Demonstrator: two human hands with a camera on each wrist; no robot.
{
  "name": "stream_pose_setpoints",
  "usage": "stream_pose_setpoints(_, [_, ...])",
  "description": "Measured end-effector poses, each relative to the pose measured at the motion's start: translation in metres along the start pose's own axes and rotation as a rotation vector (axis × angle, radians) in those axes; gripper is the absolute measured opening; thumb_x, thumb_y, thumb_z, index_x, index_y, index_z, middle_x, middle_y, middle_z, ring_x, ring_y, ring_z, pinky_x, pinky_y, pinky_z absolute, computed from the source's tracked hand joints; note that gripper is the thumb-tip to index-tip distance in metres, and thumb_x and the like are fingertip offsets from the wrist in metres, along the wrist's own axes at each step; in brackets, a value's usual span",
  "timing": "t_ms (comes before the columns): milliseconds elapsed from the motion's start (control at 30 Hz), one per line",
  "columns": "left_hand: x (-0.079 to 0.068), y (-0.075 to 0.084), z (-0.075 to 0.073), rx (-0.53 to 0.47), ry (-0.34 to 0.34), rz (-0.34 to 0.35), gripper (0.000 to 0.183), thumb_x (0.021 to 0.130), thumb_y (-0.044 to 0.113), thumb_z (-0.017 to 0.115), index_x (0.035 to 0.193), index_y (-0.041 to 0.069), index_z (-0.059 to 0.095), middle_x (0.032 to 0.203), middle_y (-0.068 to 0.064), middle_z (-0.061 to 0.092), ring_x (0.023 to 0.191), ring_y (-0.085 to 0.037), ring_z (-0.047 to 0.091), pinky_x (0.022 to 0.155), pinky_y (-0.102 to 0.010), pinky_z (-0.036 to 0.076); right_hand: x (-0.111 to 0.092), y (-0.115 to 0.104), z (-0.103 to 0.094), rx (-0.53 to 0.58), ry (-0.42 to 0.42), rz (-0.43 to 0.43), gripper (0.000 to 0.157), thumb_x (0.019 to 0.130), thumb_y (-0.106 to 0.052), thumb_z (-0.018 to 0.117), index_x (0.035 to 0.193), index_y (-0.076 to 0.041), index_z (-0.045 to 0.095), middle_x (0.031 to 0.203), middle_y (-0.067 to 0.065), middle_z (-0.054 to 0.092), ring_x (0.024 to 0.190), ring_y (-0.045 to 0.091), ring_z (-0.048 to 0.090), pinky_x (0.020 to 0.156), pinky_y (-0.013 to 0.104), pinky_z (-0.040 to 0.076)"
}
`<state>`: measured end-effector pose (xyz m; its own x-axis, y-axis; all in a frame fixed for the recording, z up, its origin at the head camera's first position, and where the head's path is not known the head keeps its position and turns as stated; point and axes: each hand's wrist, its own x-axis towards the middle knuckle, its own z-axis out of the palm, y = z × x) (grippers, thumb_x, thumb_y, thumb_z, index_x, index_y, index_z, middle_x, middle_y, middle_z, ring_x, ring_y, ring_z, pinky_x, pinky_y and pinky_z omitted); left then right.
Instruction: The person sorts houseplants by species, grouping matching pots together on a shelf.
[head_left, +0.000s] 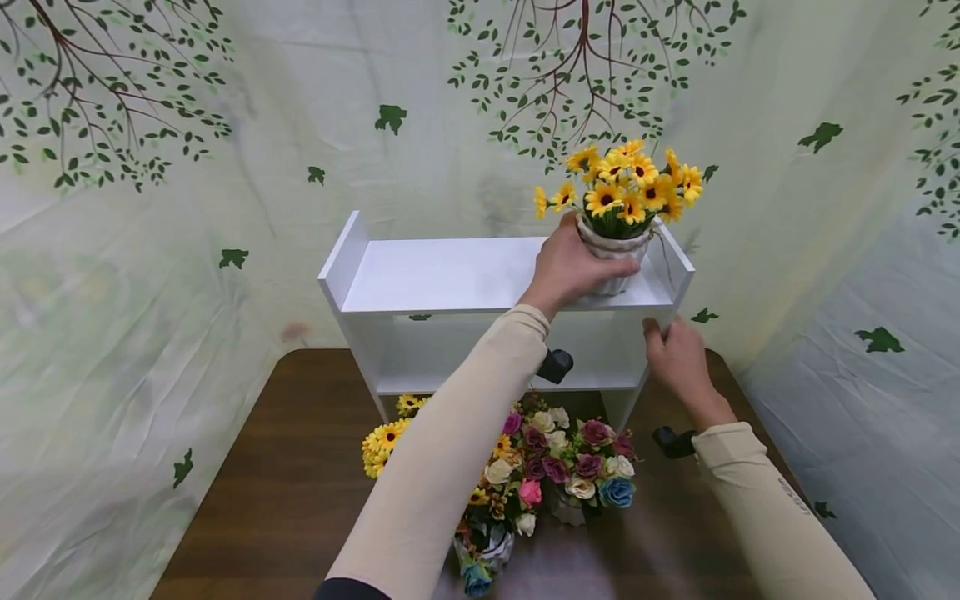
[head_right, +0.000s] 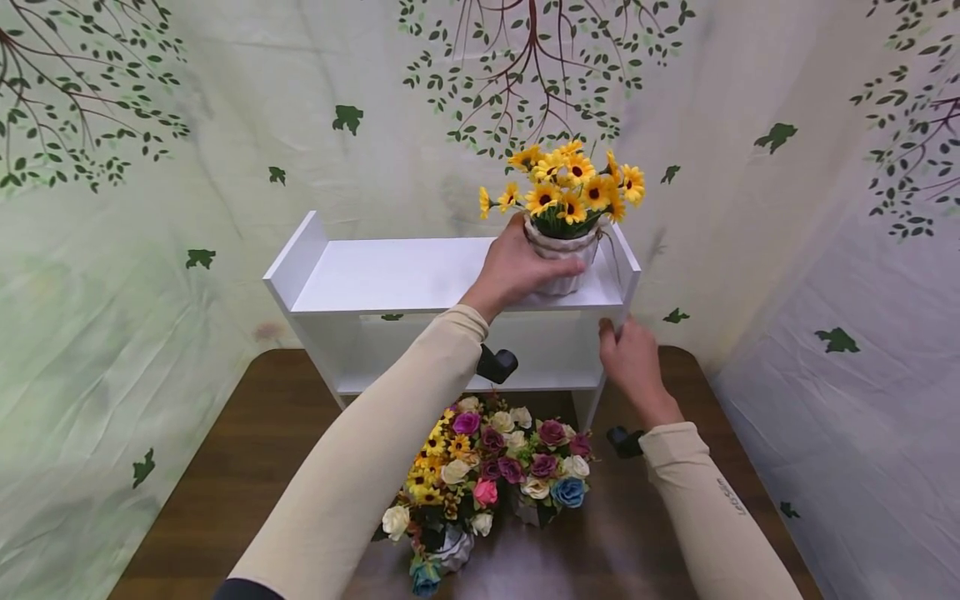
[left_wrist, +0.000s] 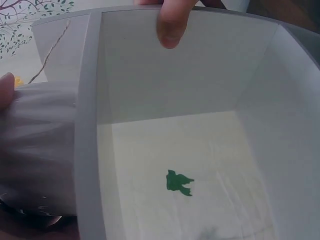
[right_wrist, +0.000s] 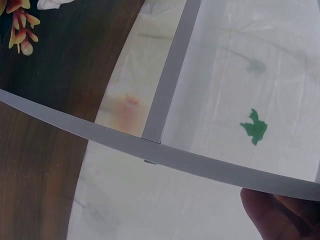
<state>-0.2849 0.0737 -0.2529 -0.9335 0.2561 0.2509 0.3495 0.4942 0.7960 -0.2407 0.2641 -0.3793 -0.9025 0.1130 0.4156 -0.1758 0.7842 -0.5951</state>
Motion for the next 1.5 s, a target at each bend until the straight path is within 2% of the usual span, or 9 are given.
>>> stream_pose_setpoints(233, [0.003, 0.003, 0.007, -0.002, 0.002, -0.006, 0.095, 0.074, 0.045, 0.085, 0.147, 0.010, 0.036, 0.141, -0.007, 0.057, 0.130, -0.020, 0.055, 0.109, -0.034, 0.046, 0.000, 0.002, -0.003, -0.010, 0.009, 0.007, 0.029, 0.103, -0.020, 0.044, 0.092, 0.006, 0.053, 0.065, 0.013, 0.048, 0.057, 0.026, 0.045, 0.051, 0.032, 0.035])
stream_pose_setpoints(400, [0.006, 0.002, 0.009, -0.015, 0.017, -0.034, 0.095, 0.072, 0.045, 0.086, 0.146, 0.011, 0.037, 0.140, -0.005, 0.057, 0.130, -0.020, 0.055, 0.109, -0.032, 0.046, 0.001, 0.003, -0.001, -0.012, 0.022, -0.008, 0.029, 0.102, -0.018, 0.045, 0.086, 0.005, 0.052, 0.065, 0.014, 0.049, 0.058, 0.027, 0.045, 0.052, 0.032, 0.034])
stream_pose_setpoints(533, [0.008, 0.002, 0.010, -0.027, 0.002, -0.041, 0.096, 0.074, 0.045, 0.085, 0.148, 0.011, 0.035, 0.141, -0.006, 0.056, 0.131, -0.020, 0.054, 0.109, -0.032, 0.046, 0.001, 0.003, 0.000, -0.006, 0.014, -0.003, 0.029, 0.102, -0.018, 0.046, 0.085, 0.004, 0.051, 0.064, 0.014, 0.048, 0.057, 0.026, 0.044, 0.051, 0.032, 0.033])
stream_pose_setpoints(800, [0.011, 0.001, 0.012, -0.032, -0.006, -0.071, 0.103, 0.075, 0.047, 0.083, 0.154, 0.012, 0.025, 0.150, -0.008, 0.047, 0.138, -0.021, 0.048, 0.114, -0.033, 0.042, 0.003, 0.001, 0.002, 0.003, 0.018, 0.004, 0.028, 0.102, -0.018, 0.046, 0.085, 0.004, 0.052, 0.065, 0.013, 0.049, 0.058, 0.027, 0.045, 0.052, 0.032, 0.033])
stream_pose_setpoints(1000, [0.012, 0.000, 0.016, -0.055, -0.024, -0.066, 0.106, 0.078, 0.047, 0.081, 0.156, 0.014, 0.017, 0.157, -0.009, 0.037, 0.143, -0.022, 0.042, 0.117, -0.034, 0.038, 0.001, 0.000, 0.002, 0.002, 0.017, 0.004, 0.028, 0.102, -0.018, 0.046, 0.088, 0.005, 0.054, 0.066, 0.014, 0.050, 0.060, 0.028, 0.047, 0.053, 0.032, 0.035])
stream_pose_setpoints(1267, [0.011, -0.001, 0.017, -0.003, -0.019, -0.061, 0.109, 0.079, 0.051, 0.079, 0.157, 0.013, 0.012, 0.158, -0.011, 0.035, 0.145, -0.024, 0.040, 0.118, -0.035, 0.037, 0.002, 0.000, 0.003, -0.009, 0.013, 0.000, 0.029, 0.102, -0.019, 0.046, 0.089, 0.006, 0.054, 0.068, 0.017, 0.052, 0.063, 0.032, 0.050, 0.054, 0.034, 0.037])
stream_pose_setpoints(1500, [0.003, -0.002, 0.014, -0.056, -0.028, -0.081, 0.124, 0.076, 0.052, 0.081, 0.159, 0.017, -0.004, 0.164, -0.013, 0.023, 0.151, -0.026, 0.030, 0.121, -0.040, 0.033, 0.001, 0.001, 0.003, 0.007, -0.014, 0.012, 0.030, 0.104, -0.020, 0.043, 0.097, 0.008, 0.054, 0.066, 0.013, 0.048, 0.059, 0.026, 0.046, 0.052, 0.032, 0.036])
